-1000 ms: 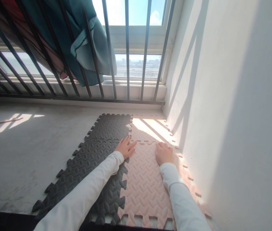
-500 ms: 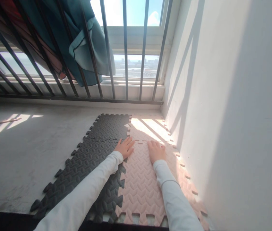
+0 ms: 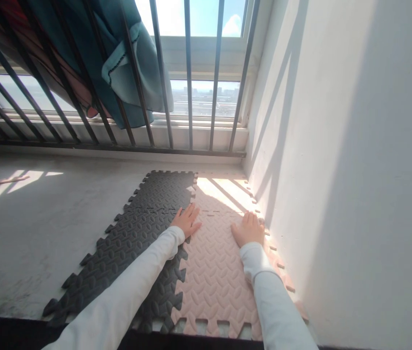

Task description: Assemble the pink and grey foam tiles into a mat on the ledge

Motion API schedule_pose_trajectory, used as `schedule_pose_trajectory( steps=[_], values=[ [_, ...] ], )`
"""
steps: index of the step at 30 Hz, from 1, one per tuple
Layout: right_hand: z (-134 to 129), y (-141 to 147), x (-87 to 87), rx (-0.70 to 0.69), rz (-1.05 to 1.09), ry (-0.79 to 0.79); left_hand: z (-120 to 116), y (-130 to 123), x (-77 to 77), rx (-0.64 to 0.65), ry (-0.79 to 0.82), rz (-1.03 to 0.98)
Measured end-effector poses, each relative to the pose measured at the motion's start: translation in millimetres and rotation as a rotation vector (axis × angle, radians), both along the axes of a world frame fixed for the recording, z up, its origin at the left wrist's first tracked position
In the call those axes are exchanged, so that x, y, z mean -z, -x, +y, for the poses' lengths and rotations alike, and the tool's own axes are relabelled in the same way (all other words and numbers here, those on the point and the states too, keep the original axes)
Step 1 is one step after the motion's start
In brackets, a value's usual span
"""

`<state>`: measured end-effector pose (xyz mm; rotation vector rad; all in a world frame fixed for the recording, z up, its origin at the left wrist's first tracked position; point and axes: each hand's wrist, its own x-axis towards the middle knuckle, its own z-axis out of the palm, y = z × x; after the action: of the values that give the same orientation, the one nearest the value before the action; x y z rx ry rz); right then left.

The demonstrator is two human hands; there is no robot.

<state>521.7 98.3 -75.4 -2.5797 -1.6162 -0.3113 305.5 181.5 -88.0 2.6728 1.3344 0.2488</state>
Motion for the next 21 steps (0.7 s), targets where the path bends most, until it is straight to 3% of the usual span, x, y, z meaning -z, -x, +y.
schedule_pose_trajectory(
  steps=[10,21],
  values=[
    [-4,-11,2.4,-0.14,-0.088,-0.072,3,-2,-2.3,-0.059,-0.021,-0.008],
    [-1,-17,11.5,-0.158,-0.092,-0.075,22,-9,-2.2,-0.067,-0.03,0.037]
  ],
)
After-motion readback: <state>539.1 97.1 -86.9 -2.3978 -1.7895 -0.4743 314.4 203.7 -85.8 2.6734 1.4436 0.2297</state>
